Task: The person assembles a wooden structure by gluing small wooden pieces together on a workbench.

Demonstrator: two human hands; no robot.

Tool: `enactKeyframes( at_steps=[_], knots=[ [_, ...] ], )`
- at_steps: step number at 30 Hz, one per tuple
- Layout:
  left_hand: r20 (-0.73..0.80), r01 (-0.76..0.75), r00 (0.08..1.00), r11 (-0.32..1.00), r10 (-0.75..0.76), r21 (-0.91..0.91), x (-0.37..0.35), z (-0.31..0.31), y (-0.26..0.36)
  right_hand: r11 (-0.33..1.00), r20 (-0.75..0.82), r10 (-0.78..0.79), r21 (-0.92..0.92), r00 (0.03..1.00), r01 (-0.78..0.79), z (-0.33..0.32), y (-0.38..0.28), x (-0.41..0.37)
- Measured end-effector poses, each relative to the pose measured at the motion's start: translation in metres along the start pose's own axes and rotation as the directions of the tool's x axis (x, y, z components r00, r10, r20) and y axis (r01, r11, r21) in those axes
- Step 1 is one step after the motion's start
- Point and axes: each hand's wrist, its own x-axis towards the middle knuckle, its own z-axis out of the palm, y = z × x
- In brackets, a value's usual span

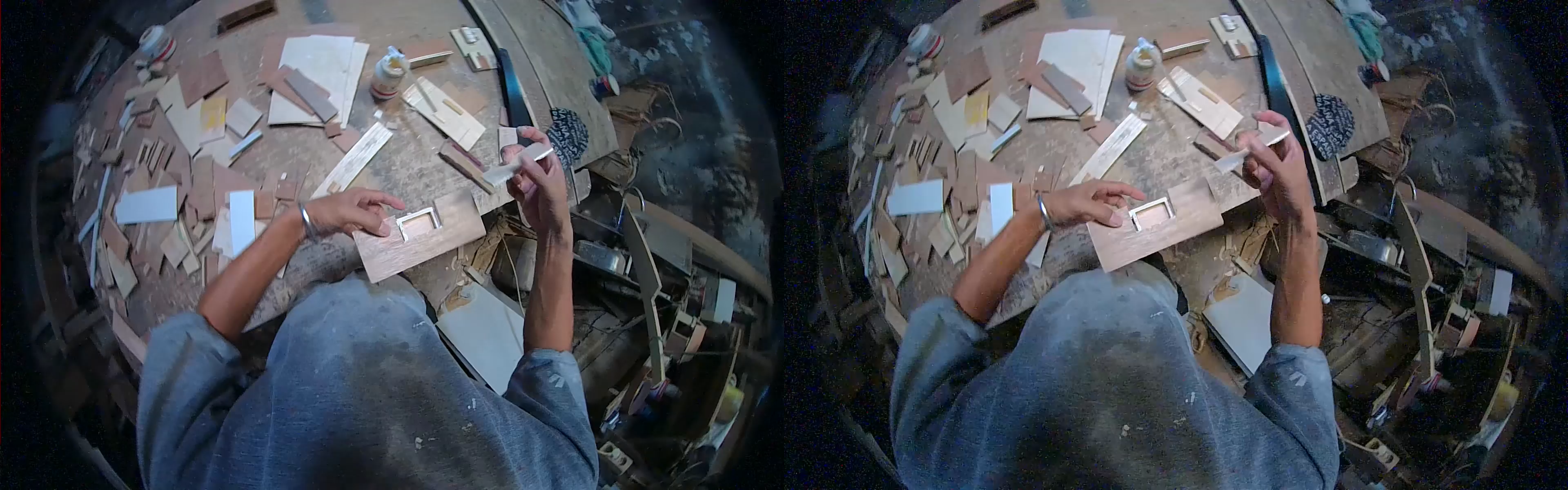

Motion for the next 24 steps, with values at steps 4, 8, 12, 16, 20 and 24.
enactKeyframes(
  at_steps=[4,8,12,16,20,24],
  knots=[
    [0.194,0.121,0.972,0.99,-0.133,0.073,-0.013,-0.013,0.004,0.982,0.199,0.181,-0.09,0.963,-0.166,0.046,-0.006,0.002],
    [0.313,0.155,0.921,0.956,-0.231,0.249,-0.029,-0.018,0.011,0.964,0.464,0.265,-0.099,0.845,-0.248,0.061,0.016,-0.006],
    [0.435,0.261,0.838,0.941,-0.331,0.214,-0.03,-0.02,0.011,0.921,0.549,0.388,-0.266,0.74,-0.286,0.084,0.025,-0.016],
    [0.494,0.251,0.799,0.936,-0.344,0.247,-0.026,-0.017,0.018,0.921,0.61,0.386,-0.294,0.692,-0.255,0.088,0.038,-0.012],
    [0.503,0.226,0.802,0.943,-0.323,0.245,-0.022,-0.015,0.016,0.934,0.636,0.354,-0.271,0.686,-0.232,0.098,0.038,-0.01],
    [0.505,0.271,0.78,0.927,-0.37,0.26,-0.016,-0.014,0.016,0.899,0.596,0.435,-0.325,0.675,-0.292,0.108,0.04,-0.006]
  ],
)
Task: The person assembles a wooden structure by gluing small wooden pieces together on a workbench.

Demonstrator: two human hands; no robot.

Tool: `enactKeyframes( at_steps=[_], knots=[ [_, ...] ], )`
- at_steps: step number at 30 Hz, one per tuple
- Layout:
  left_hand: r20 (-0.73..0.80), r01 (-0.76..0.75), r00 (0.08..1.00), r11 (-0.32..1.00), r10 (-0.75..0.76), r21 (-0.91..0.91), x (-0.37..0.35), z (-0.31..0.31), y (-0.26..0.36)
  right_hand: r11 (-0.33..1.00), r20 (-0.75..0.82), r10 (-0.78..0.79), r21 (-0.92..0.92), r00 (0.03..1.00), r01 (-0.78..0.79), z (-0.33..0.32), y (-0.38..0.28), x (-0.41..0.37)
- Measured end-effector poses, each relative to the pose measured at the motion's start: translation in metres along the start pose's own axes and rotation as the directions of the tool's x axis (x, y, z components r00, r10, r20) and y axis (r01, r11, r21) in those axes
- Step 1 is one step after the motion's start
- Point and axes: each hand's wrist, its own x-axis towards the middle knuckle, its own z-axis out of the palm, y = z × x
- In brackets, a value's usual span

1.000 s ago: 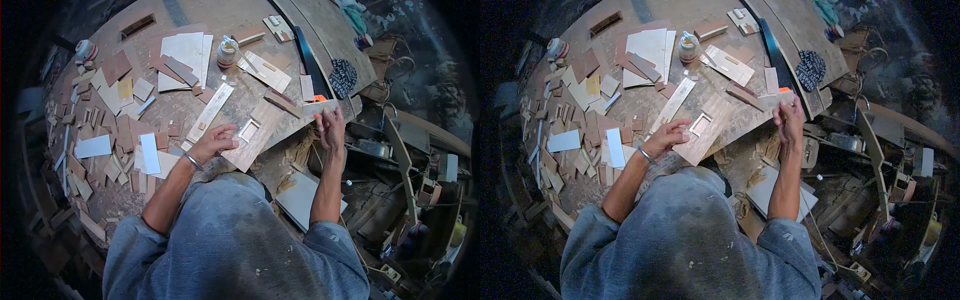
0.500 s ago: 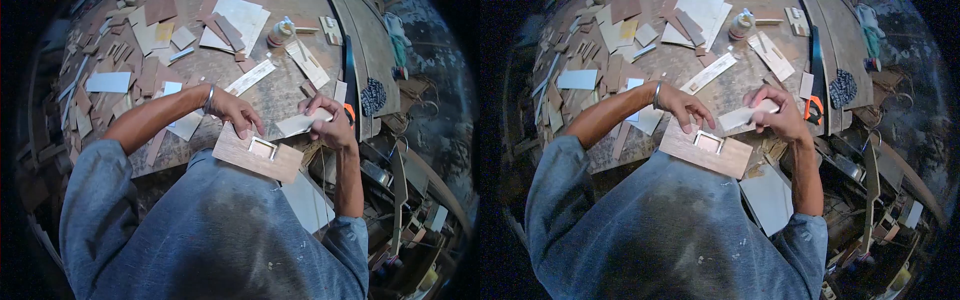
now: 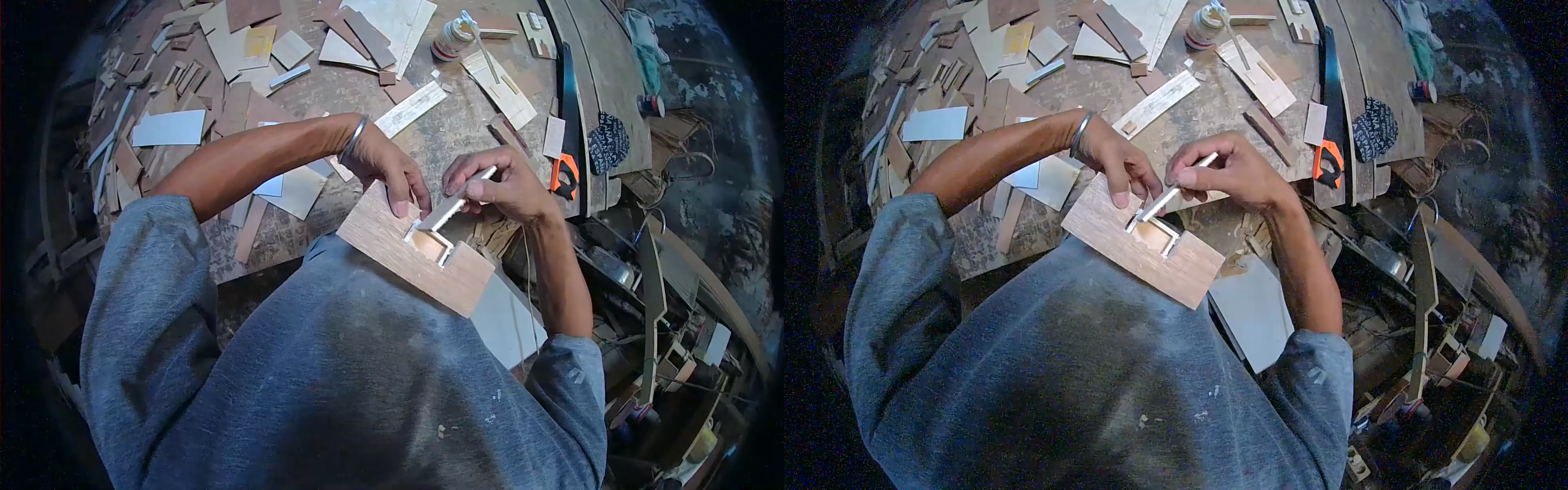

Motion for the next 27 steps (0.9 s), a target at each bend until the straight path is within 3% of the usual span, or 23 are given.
enactKeyframes(
  at_steps=[3,5,10,13,14,18,27],
  knots=[
    [0.019,-0.012,1.0,0.997,0.013,-0.082,-0.002,0.007,0.003,0.999,0.017,0.022,-0.033,1.0,-0.021,0.005,-0.001,0.008],
    [0.032,0.001,0.999,0.999,0.0,-0.033,-0.006,0.008,0.009,0.996,0.015,0.033,-0.079,0.999,-0.032,0.012,-0.009,0.01],
    [-0.071,-0.067,0.996,0.988,0.057,-0.142,-0.005,-0.004,-0.023,0.992,0.04,-0.019,-0.128,0.999,0.024,0.028,-0.028,0.013],
    [0.099,-0.091,0.988,0.961,0.12,-0.262,-0.007,0.006,-0.014,0.994,0.076,-0.03,-0.105,0.997,0.038,0.033,-0.028,0.016],
    [0.111,-0.058,0.99,0.967,0.088,-0.246,-0.005,-0.002,-0.023,0.994,0.094,-0.023,-0.103,0.995,0.032,0.034,-0.029,0.016],
    [0.047,-0.161,0.983,0.956,0.178,-0.243,-0.011,0.026,0.002,0.996,0.118,-0.019,-0.079,0.993,0.029,0.039,-0.029,0.016],
    [0.049,-0.15,0.985,0.966,0.164,-0.21,-0.009,0.031,-0.005,0.998,0.136,-0.061,-0.012,0.989,0.063,0.049,-0.009,0.014]
  ],
)
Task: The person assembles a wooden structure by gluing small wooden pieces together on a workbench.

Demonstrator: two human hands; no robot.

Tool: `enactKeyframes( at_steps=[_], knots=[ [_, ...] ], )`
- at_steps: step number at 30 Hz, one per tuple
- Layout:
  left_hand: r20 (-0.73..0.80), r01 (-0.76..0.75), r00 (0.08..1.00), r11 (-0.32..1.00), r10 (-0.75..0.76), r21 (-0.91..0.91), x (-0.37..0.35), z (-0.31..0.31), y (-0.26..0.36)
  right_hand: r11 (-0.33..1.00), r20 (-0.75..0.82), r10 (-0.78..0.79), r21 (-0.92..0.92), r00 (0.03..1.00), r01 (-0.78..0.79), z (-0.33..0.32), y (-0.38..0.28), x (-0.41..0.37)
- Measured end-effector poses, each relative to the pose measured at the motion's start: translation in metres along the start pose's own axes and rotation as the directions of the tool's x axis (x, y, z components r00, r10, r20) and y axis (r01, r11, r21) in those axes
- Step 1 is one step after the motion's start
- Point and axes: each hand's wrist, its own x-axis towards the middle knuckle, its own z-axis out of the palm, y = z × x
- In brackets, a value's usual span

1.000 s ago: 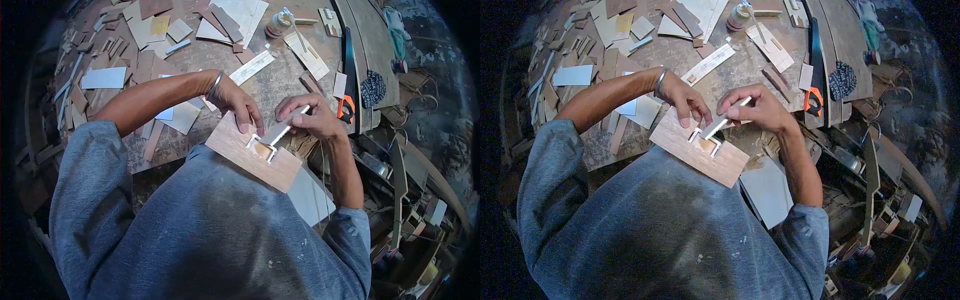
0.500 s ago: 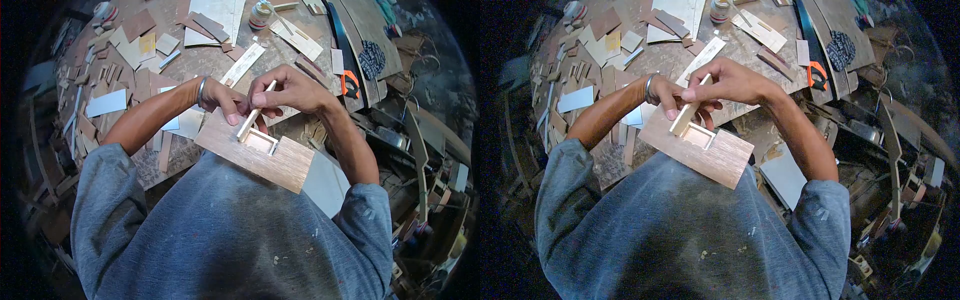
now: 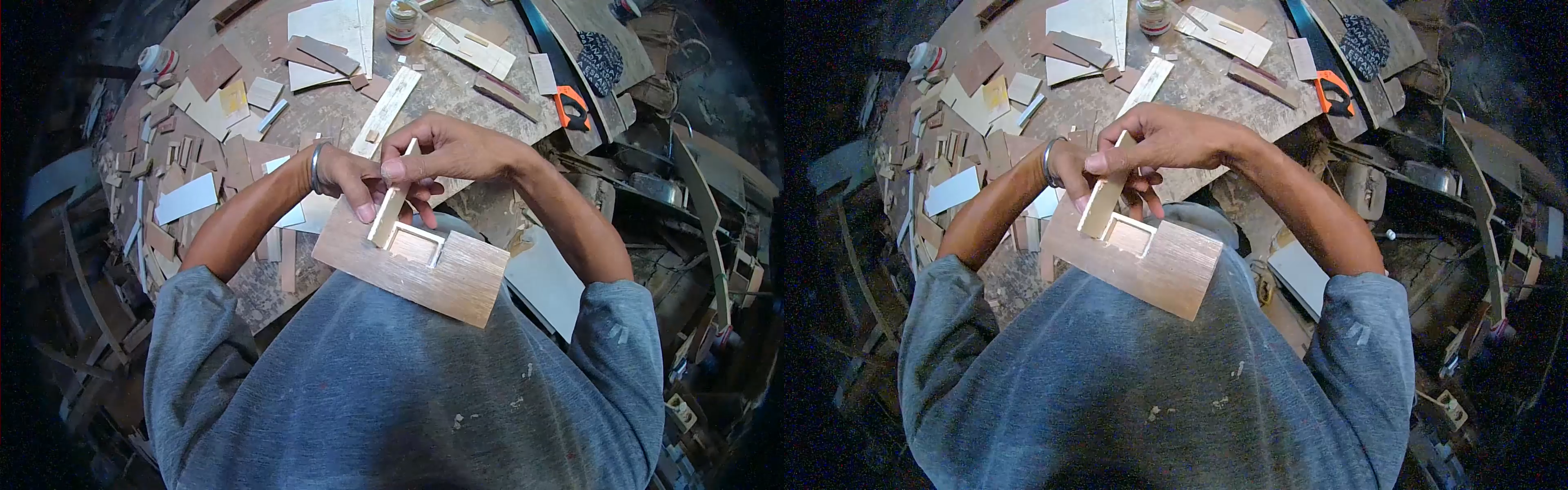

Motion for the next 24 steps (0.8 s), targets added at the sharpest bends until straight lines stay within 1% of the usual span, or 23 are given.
enactKeyframes(
  at_steps=[3,4,6,7,9,11,12,13,14,15,18,19,22,23,24],
  knots=[
    [0.021,-0.019,1.0,1.0,0.019,-0.01,0.001,0.002,-0.002,0.999,0.03,-0.014,-0.041,0.999,0.016,-0.001,0.002,-0.003],
    [0.027,-0.031,0.999,0.999,0.031,-0.012,0.001,0.004,-0.003,0.997,0.021,-0.042,-0.061,0.999,0.044,-0.001,0.003,-0.003],
    [-0.038,-0.029,0.999,1.0,0.029,-0.004,0.001,0.014,-0.001,0.99,0.007,-0.097,-0.105,0.995,0.097,0.003,0.005,-0.003],
    [-0.072,-0.028,0.997,1.0,0.028,0.0,0.001,0.018,0.001,0.989,0.015,-0.112,-0.097,0.994,0.113,0.003,0.006,-0.003],
    [-0.087,-0.026,0.996,0.999,0.03,0.046,0.0,0.023,0.005,0.986,0.034,-0.139,-0.084,0.99,0.141,0.003,0.006,-0.006],
    [-0.11,-0.051,0.992,0.994,0.061,0.094,-0.001,0.024,0.002,0.97,0.018,-0.159,-0.181,0.987,0.16,0.003,0.001,-0.009],
    [-0.12,0.003,0.993,0.996,0.008,0.094,-0.002,0.019,-0.003,0.959,0.012,-0.17,-0.229,0.985,0.168,0.004,-0.002,-0.011],
    [-0.131,0.055,0.99,0.994,-0.043,0.093,-0.005,0.01,-0.01,0.892,0.022,-0.291,-0.356,0.957,0.279,0.004,-0.006,-0.012],
    [-0.143,0.103,0.986,0.991,-0.09,0.089,-0.008,0.003,-0.016,0.796,0.052,-0.404,-0.472,0.913,0.379,0.005,-0.009,-0.012],
    [-0.21,0.124,0.973,0.986,-0.098,0.114,-0.012,0.003,-0.019,0.674,0.101,-0.506,-0.573,0.856,0.466,0.005,-0.011,-0.012],
    [-0.168,0.171,0.973,0.983,-0.158,0.067,-0.009,0.006,-0.019,0.7,0.253,-0.415,-0.525,0.874,0.485,0.005,-0.01,-0.01],
    [-0.109,0.116,0.988,0.992,-0.111,0.045,-0.007,0.011,-0.017,0.717,0.26,-0.351,-0.543,0.899,0.437,0.008,-0.01,-0.01],
    [-0.054,-0.034,0.998,0.994,0.04,0.108,0.002,0.012,-0.022,0.811,0.148,-0.31,-0.475,0.939,0.342,0.015,-0.005,-0.011],
    [-0.062,-0.041,0.997,0.995,0.047,0.091,0.002,0.014,-0.022,0.829,0.125,-0.291,-0.462,0.949,0.315,0.016,-0.006,-0.011],
    [-0.07,-0.047,0.996,0.996,0.053,0.073,0.0,0.015,-0.023,0.822,0.14,-0.292,-0.468,0.946,0.323,0.015,-0.006,-0.011]
  ],
)
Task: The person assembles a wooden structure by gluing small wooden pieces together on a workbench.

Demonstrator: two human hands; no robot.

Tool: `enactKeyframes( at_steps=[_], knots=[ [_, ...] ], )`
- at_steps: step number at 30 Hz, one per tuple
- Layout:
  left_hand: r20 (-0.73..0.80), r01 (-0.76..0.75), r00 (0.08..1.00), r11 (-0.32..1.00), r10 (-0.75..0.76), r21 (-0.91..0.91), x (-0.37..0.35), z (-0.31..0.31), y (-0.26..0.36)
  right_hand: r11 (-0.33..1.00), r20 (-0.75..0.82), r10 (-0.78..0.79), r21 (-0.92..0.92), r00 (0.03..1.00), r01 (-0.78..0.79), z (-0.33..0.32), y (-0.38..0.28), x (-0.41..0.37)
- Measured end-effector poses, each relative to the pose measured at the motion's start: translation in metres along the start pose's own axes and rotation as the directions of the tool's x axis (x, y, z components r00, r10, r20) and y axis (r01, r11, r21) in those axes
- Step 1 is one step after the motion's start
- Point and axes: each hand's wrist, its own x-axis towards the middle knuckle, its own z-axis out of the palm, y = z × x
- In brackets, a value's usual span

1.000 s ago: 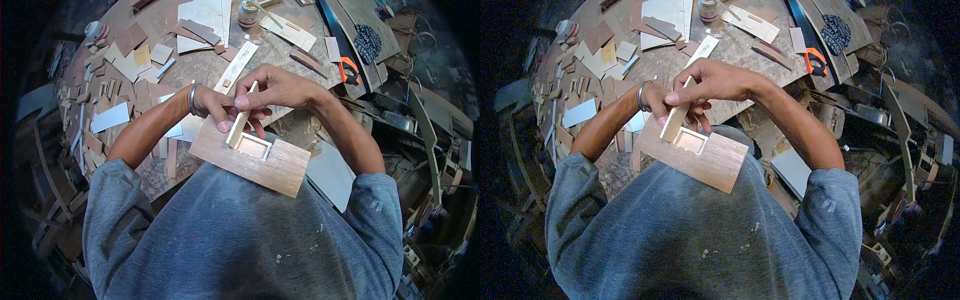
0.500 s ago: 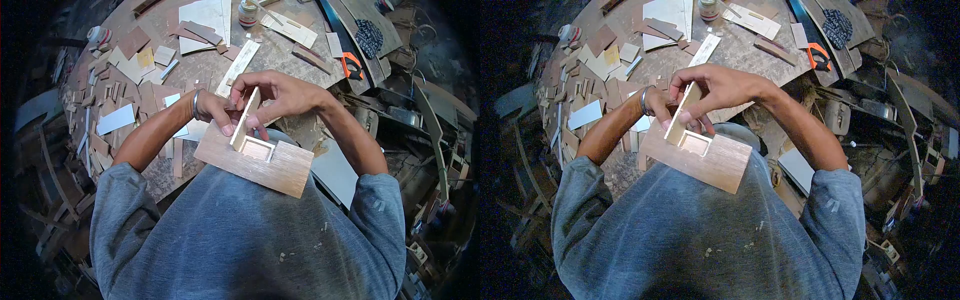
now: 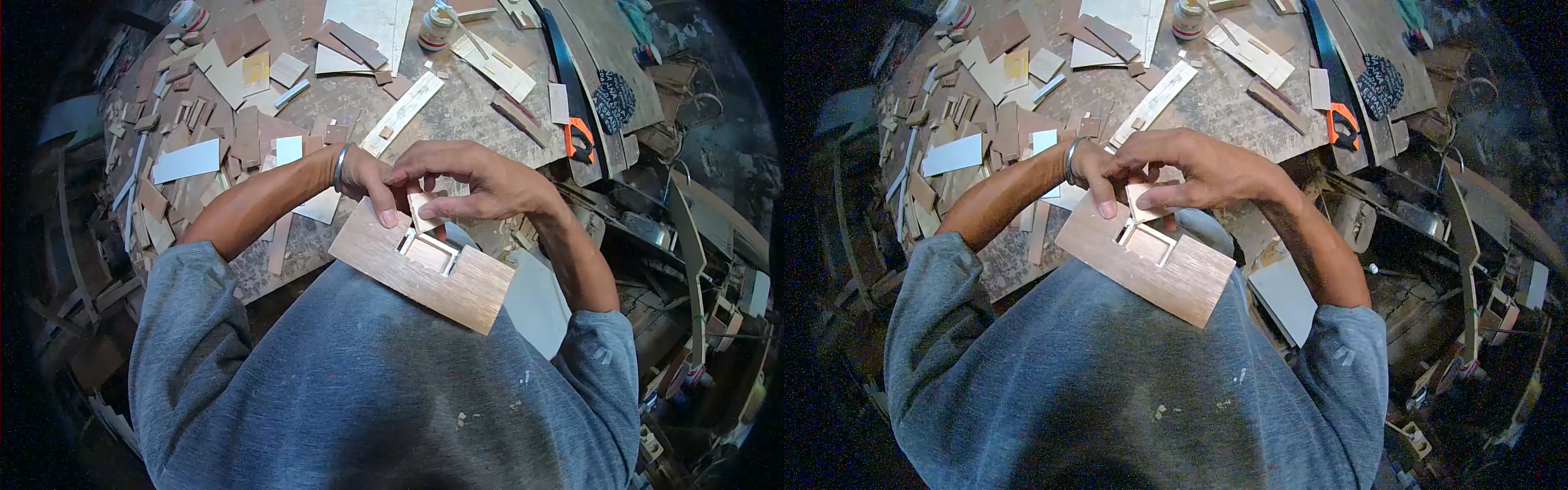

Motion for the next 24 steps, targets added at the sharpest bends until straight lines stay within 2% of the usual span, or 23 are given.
enactKeyframes(
  at_steps=[4,5,8,9,11,13,15,16,17,21,24],
  knots=[
    [0.037,0.066,0.997,0.998,-0.066,0.018,-0.002,0.006,0.008,0.997,0.022,-0.081,0.012,0.996,0.081,-0.006,0.012,-0.007],
    [0.1,0.059,0.993,0.998,-0.061,0.03,-0.001,0.01,0.015,0.994,0.021,-0.111,0.025,0.994,0.11,-0.009,0.015,-0.011],
    [0.213,0.082,0.975,0.994,-0.064,-0.076,0.004,0.007,0.009,0.901,-0.08,0.183,0.414,0.98,-0.134,-0.017,0.017,-0.027],
    [0.21,0.083,0.976,0.992,-0.062,-0.093,0.004,0.006,0.008,0.935,-0.117,0.215,0.311,0.97,-0.17,-0.021,0.013,-0.025],
    [0.21,0.09,0.976,0.988,-0.062,-0.126,0.006,0.006,0.006,0.939,-0.096,0.26,0.259,0.961,-0.228,-0.022,-0.002,-0.019],
    [0.139,0.044,0.99,0.99,-0.025,-0.135,0.006,0.006,0.002,0.935,-0.056,0.332,0.148,0.941,-0.321,-0.02,-0.022,-0.011],
    [0.056,0.02,0.998,0.994,-0.014,-0.106,0.004,-0.005,-0.012,0.997,-0.02,0.018,-0.081,1.0,-0.019,-0.017,-0.014,-0.007],
    [0.012,0.02,1.0,0.997,-0.02,-0.071,0.004,-0.017,-0.023,0.972,0.024,-0.136,-0.19,0.99,0.138,-0.017,-0.009,-0.005],
    [-0.01,0.027,1.0,0.997,-0.027,-0.066,0.003,-0.028,-0.034,0.957,0.105,-0.168,-0.221,0.98,0.188,-0.018,-0.004,-0.002],
    [-0.02,0.07,0.997,0.989,-0.073,-0.129,-0.002,-0.031,-0.031,1.0,0.194,-0.008,-0.012,0.981,0.011,-0.021,-0.024,0.009],
    [-0.012,0.1,0.994,0.976,-0.104,-0.192,-0.005,-0.029,-0.024,0.997,0.244,0.017,-0.083,0.97,0.004,-0.025,-0.024,0.014]
  ],
)
